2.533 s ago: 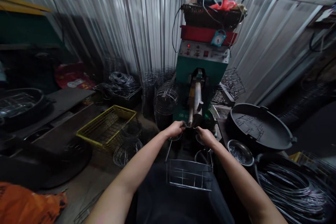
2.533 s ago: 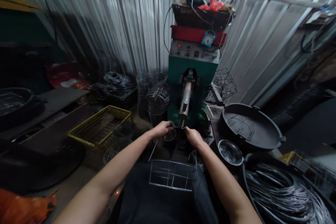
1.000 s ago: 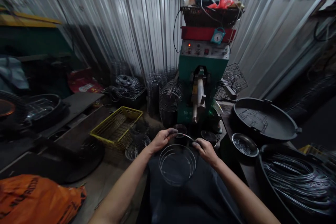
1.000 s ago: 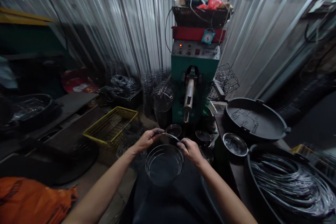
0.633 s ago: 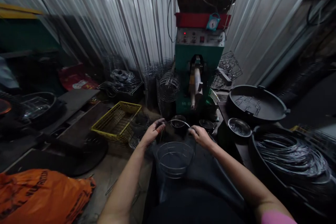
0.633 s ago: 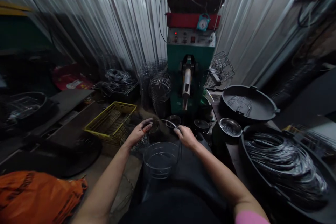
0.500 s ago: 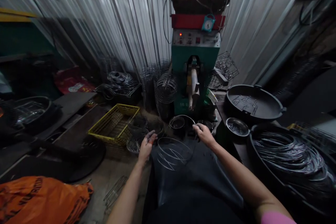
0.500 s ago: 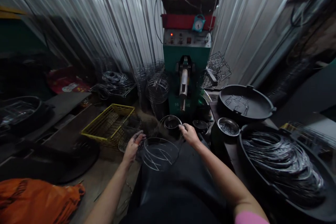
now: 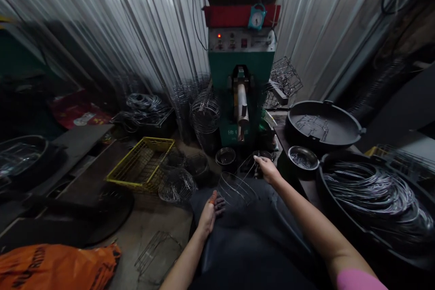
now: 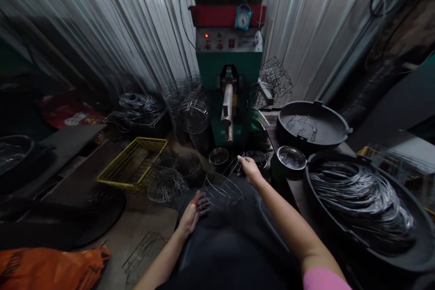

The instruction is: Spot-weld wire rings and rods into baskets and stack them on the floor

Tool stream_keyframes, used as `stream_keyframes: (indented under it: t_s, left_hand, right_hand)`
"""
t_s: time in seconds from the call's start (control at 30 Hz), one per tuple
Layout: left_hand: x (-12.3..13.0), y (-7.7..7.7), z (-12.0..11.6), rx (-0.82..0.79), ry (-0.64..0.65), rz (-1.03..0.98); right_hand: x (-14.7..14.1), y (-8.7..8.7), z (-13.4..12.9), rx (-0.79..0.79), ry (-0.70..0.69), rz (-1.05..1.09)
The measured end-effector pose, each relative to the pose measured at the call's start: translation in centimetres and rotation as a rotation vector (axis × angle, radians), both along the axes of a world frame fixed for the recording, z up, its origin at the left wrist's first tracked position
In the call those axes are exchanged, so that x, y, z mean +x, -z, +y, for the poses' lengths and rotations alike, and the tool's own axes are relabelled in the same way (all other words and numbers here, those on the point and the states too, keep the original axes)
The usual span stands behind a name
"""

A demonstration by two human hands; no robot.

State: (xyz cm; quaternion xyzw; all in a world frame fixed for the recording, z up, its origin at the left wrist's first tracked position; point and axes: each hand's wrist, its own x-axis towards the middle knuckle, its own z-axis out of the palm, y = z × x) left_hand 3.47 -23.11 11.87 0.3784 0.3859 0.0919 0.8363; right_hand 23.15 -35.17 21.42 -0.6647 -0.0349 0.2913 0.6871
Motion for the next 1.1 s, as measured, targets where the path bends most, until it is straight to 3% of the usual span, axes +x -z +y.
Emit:
stream_keyframes:
  t_s: [0.23,0.4,0.57,0.73,0.83,1.0,1.1]
  left_hand:
    - [1.4,-2.1,-1.4,0.051,0.092,-0.179]
    - [0.8,-3.8,-2.0,0.061,0.152,-0.21]
    - [-0.3,-2.5,-1.8,-0.238,0.19,-0.218]
    - [-0.1,-0.9,-0.8,-0.546,0.232,-0.042]
    - [0.2,-0.7,-0.7,-0.572,0.194,0.017]
    - [0.2,-1.2,-1.7,-0.491,0.11,0.039]
    - [0.0,-1.7,-2.4,-0.439,0.058,0.033]
  right_hand:
    - [1.7,-0.1,-0.4,0.102,0.044,0.233]
    - [2.6,-0.3,0.0,0.121,0.052,0.354]
    - [2.8,0.3,-0.2,0.099,-0.052,0.429]
    - [1.9,0.8,-1.7,0.144,-0.338,0.381]
    - [1.1,0.5,-3.0,0.132,-0.413,0.336]
    - [0.2,0.0,-5.0,0.085,-0.285,0.276]
    - [-0.1,-0.2,-5.9,0.048,-0.288,0.221]
